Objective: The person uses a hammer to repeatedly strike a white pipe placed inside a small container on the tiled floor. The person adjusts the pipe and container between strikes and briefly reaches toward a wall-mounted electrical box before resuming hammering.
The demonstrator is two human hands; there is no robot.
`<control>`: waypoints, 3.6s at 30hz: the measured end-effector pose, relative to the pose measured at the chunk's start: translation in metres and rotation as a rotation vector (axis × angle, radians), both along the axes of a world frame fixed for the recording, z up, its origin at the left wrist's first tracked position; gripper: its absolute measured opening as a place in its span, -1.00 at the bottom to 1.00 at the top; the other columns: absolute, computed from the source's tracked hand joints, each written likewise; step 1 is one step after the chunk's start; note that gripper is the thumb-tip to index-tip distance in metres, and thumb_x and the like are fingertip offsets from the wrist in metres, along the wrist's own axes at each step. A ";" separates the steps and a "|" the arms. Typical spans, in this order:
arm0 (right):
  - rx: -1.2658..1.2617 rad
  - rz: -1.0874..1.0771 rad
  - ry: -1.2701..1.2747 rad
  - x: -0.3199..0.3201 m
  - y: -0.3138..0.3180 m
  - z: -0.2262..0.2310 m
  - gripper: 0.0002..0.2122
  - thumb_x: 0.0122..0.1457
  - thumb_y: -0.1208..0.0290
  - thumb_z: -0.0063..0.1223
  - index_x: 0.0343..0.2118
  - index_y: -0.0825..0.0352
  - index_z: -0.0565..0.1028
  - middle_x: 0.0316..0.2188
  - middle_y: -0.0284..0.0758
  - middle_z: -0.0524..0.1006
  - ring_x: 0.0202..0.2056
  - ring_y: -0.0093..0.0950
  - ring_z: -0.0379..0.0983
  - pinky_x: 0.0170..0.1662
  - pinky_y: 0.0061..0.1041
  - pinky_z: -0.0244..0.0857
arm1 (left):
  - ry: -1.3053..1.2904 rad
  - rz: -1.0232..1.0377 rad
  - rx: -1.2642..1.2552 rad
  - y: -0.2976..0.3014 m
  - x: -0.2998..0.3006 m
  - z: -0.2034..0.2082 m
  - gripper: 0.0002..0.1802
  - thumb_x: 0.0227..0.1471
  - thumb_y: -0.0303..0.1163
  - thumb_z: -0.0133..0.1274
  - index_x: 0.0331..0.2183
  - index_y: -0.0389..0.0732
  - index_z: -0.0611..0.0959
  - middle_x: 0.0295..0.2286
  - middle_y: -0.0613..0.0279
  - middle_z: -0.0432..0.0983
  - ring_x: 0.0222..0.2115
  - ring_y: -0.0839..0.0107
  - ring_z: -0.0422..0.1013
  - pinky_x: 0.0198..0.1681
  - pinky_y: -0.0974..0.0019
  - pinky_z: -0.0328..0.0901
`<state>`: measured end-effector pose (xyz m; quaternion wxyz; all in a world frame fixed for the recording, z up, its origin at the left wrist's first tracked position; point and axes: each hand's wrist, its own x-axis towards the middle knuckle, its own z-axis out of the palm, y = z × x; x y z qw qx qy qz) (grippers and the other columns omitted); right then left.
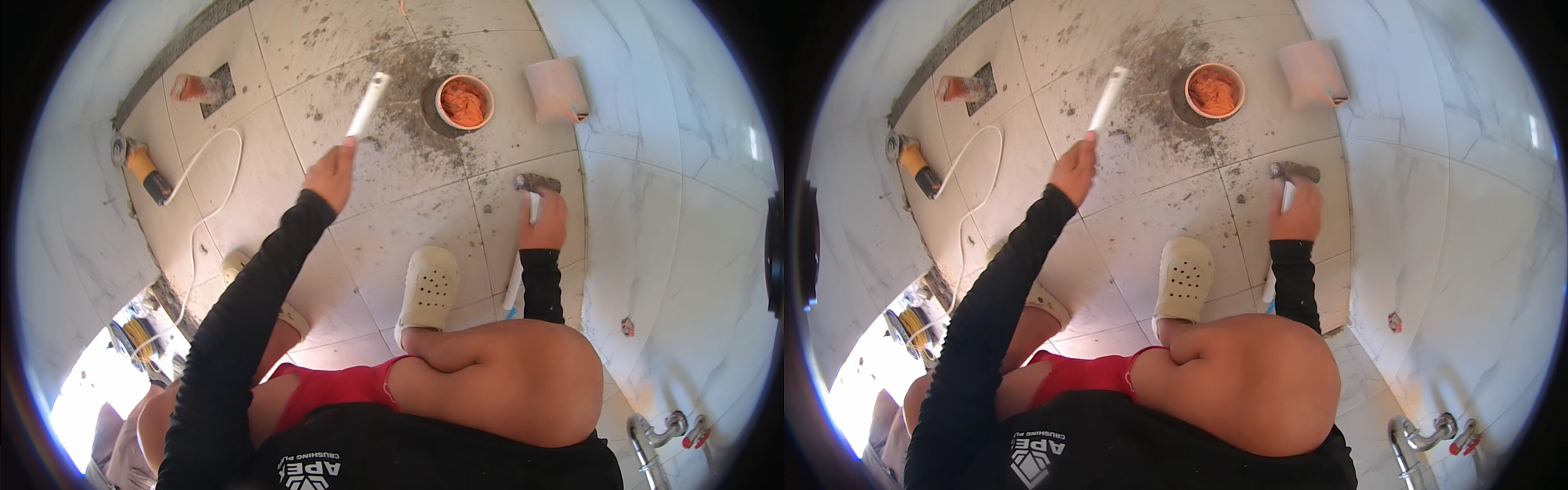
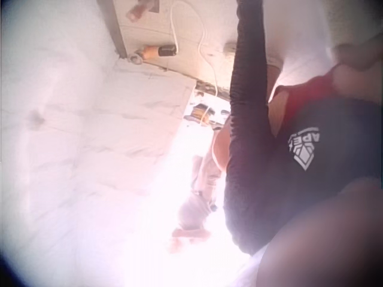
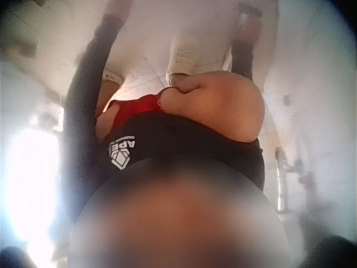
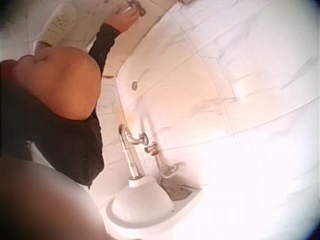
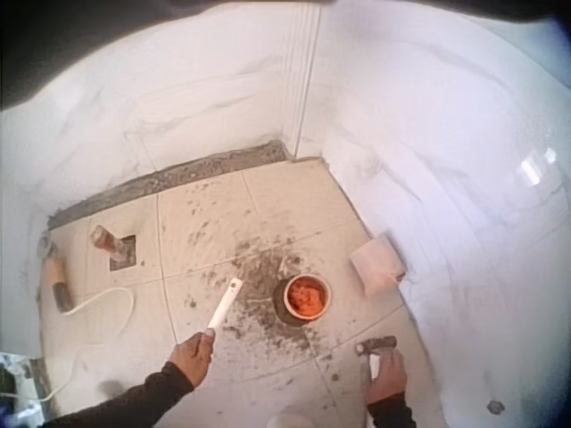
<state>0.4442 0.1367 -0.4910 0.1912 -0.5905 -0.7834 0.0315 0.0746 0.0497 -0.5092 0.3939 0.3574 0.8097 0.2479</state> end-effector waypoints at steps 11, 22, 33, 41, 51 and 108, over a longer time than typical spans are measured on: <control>-0.579 0.459 -0.435 -0.232 0.088 -0.011 -0.28 0.28 -0.12 -0.21 0.33 0.34 0.02 0.20 0.19 0.21 -0.06 0.05 0.48 -0.04 -0.19 0.43 | 0.550 -0.061 0.069 -0.078 -0.051 -0.011 -0.68 0.12 -0.34 0.05 -0.09 -0.24 0.51 -0.18 -0.10 0.47 -0.21 -0.09 0.42 -0.14 -0.01 0.34; -0.525 0.419 -0.349 -0.221 0.081 -0.028 -0.26 0.27 -0.15 -0.21 0.33 0.31 0.03 0.17 0.25 0.23 -0.11 0.04 0.52 -0.18 -0.14 0.48 | -0.721 -0.072 0.781 -0.009 0.023 0.196 -0.58 0.19 -0.14 -0.06 -0.31 -0.31 0.68 -0.41 0.04 0.51 -0.43 0.36 0.39 -0.32 0.31 0.28; -0.738 0.177 -0.308 -0.254 0.098 -0.025 -0.13 0.23 -0.23 -0.19 0.38 0.31 -0.18 0.23 0.36 0.06 -0.01 0.19 0.43 -0.18 -0.02 0.48 | -1.308 -0.144 0.905 0.011 0.080 0.238 -0.52 0.21 -0.04 -0.17 -0.34 -0.27 0.62 -0.38 0.07 0.49 -0.41 0.37 0.37 -0.33 0.33 0.28; -0.762 0.237 -0.234 -0.252 0.097 -0.036 -0.09 0.20 -0.29 -0.22 0.39 0.27 -0.25 0.20 0.40 0.08 -0.04 0.21 0.44 -0.17 -0.02 0.48 | -1.395 -0.118 0.901 0.012 0.082 0.244 -0.47 0.23 0.03 -0.24 -0.37 -0.24 0.57 -0.36 0.09 0.47 -0.39 0.39 0.35 -0.34 0.34 0.28; -0.871 0.309 -0.238 -0.236 0.082 -0.035 -0.14 0.22 -0.27 -0.23 0.37 0.28 -0.13 0.23 0.29 0.11 -0.04 0.10 0.47 -0.16 -0.08 0.49 | -1.457 -0.107 0.902 0.013 0.085 0.251 -0.40 0.25 0.13 -0.33 -0.40 -0.20 0.52 -0.33 0.11 0.44 -0.36 0.40 0.34 -0.35 0.36 0.27; -0.699 0.762 0.246 -0.273 0.076 -0.062 -0.15 0.27 -0.17 -0.25 0.29 0.61 -0.03 0.28 0.35 -0.08 0.34 0.18 -0.20 0.37 -0.02 -0.26 | 0.105 -0.344 -0.513 -0.116 -0.134 0.316 -0.53 0.13 -0.23 0.06 0.02 -0.29 0.50 -0.36 0.13 0.57 -0.41 0.39 0.45 -0.28 0.34 0.32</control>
